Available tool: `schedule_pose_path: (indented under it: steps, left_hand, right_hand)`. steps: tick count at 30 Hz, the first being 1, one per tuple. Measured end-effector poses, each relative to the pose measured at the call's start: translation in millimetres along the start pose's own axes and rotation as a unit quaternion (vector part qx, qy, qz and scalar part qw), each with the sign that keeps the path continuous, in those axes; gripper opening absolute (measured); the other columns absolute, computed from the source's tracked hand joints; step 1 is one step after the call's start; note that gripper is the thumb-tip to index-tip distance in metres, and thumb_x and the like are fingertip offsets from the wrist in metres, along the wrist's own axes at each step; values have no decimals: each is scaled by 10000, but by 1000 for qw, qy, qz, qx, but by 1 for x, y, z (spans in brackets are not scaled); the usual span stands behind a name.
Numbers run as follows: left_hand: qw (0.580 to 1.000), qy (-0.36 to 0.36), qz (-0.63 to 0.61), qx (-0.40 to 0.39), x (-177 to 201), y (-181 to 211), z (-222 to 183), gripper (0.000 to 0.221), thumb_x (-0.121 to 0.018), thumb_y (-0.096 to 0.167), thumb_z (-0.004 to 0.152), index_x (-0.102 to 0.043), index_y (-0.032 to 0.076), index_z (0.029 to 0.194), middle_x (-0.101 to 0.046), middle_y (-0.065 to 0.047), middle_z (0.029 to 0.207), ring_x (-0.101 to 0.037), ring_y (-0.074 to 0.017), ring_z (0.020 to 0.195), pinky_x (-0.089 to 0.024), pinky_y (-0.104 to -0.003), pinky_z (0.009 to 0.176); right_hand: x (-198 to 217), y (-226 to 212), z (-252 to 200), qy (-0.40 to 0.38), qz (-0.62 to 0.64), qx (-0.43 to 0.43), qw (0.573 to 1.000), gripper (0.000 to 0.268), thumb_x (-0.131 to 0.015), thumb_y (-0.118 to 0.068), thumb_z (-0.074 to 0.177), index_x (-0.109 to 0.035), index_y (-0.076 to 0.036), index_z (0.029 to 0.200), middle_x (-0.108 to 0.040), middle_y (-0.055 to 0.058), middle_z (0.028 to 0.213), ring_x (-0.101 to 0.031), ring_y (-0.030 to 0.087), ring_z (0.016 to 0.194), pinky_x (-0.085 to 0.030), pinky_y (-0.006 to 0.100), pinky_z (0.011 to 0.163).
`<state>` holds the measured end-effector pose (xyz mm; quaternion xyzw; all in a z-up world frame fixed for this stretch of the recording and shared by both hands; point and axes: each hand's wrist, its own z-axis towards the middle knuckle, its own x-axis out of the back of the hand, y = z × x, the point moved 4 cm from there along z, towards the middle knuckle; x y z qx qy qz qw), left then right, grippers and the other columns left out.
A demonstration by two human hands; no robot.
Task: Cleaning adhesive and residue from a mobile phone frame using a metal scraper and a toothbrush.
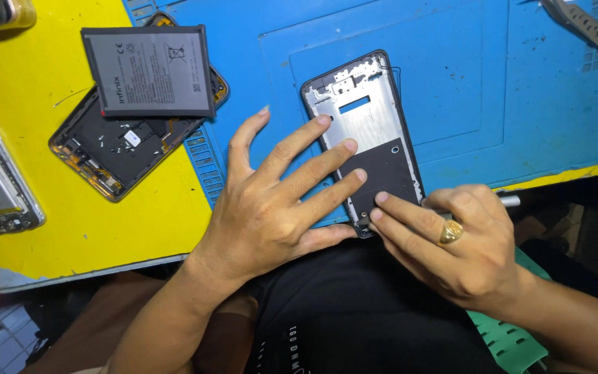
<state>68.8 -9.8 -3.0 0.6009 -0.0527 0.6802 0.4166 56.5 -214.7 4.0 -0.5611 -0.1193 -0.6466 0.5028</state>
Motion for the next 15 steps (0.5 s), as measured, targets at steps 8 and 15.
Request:
schedule_pose_path:
  steps: [8,15]
  left_hand:
    - [1000,0,-2,0,0,0,0,503,-855,572,927,-755,154,1189,-685,-46,1320,-593,-344,1315,-380,-678,1062]
    - [1000,-2,-5,-2,0,0,1,519,-877,573,910,-758,154,1192,-686,-46,1320,-590,-341,1317,-381,-674,1059]
  right_hand:
    - [-1,1,2,-4,-2,-5,1000,147,-693,-112,985,-756,-33,1092,-762,91,1153,-557,263,732,-406,385,655]
    - [-1,1,4,0,-10,-1,1000,139,-697,-112,982,-757,-30,1077,-765,82,1132,-552,260,731,-403,386,647]
